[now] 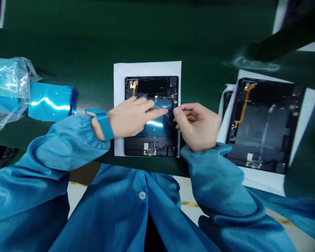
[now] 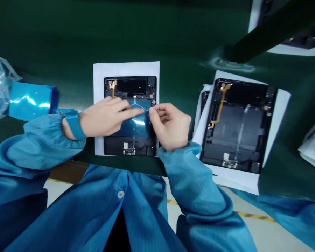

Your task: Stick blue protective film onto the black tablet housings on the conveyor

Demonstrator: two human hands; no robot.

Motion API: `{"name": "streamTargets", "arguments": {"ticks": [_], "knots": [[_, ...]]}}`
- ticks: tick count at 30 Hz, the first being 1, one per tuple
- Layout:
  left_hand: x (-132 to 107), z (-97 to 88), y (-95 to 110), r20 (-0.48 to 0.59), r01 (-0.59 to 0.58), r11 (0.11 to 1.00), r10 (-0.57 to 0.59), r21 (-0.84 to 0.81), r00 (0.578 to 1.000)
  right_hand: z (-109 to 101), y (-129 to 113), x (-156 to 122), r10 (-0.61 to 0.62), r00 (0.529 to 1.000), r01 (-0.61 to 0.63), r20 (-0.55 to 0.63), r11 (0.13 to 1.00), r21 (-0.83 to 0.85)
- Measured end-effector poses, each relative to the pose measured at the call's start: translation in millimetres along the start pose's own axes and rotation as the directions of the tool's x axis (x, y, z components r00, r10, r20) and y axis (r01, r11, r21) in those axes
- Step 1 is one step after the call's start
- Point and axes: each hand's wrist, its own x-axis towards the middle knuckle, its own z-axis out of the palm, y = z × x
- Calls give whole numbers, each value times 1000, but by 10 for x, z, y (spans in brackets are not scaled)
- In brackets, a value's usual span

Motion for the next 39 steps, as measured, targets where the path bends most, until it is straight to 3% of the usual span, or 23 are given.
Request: {"name": "streamTargets", "arguments": {"ticks": [2,3,5,7,11,14,21,23,26,28,34,39], "knots": [[-188,-28,-142,-76,116,990,-122,-83,990,11,-108,-23,-261,954,286,147,939,-189],[-282,-30,-208,-97,162,980,-174,-118,980,32,-163,-20,-368,890,433,268,866,-251],[-441,-1,-310,-82,200,967,-215,-161,973,106,-257,26,-469,736,647,488,700,-302],[-538,65,-358,-32,207,963,-215,-174,976,206,-314,115,-479,644,743,597,577,-339],[-579,187,-340,15,230,954,-232,-191,973,355,-333,280,-448,642,758,623,495,-425],[-576,221,-319,24,235,951,-235,-204,972,353,-313,275,-449,630,771,634,456,-444],[-613,293,-339,7,223,952,-227,-207,974,215,-224,90,-560,487,866,670,409,-287],[-616,311,-343,0,217,954,-222,-205,975,204,-183,118,-559,544,835,626,435,-337],[-613,314,-340,-2,217,955,-222,-202,975,198,-146,185,-494,692,722,527,474,-505],[-609,304,-334,2,220,955,-224,-201,975,185,-150,184,-469,707,707,529,465,-533],[-606,287,-321,5,229,952,-233,-203,973,139,-195,-43,-566,493,864,660,405,-298],[-612,293,-327,1,221,952,-226,-212,974,141,-164,-121,-665,394,909,634,384,-162]]}}
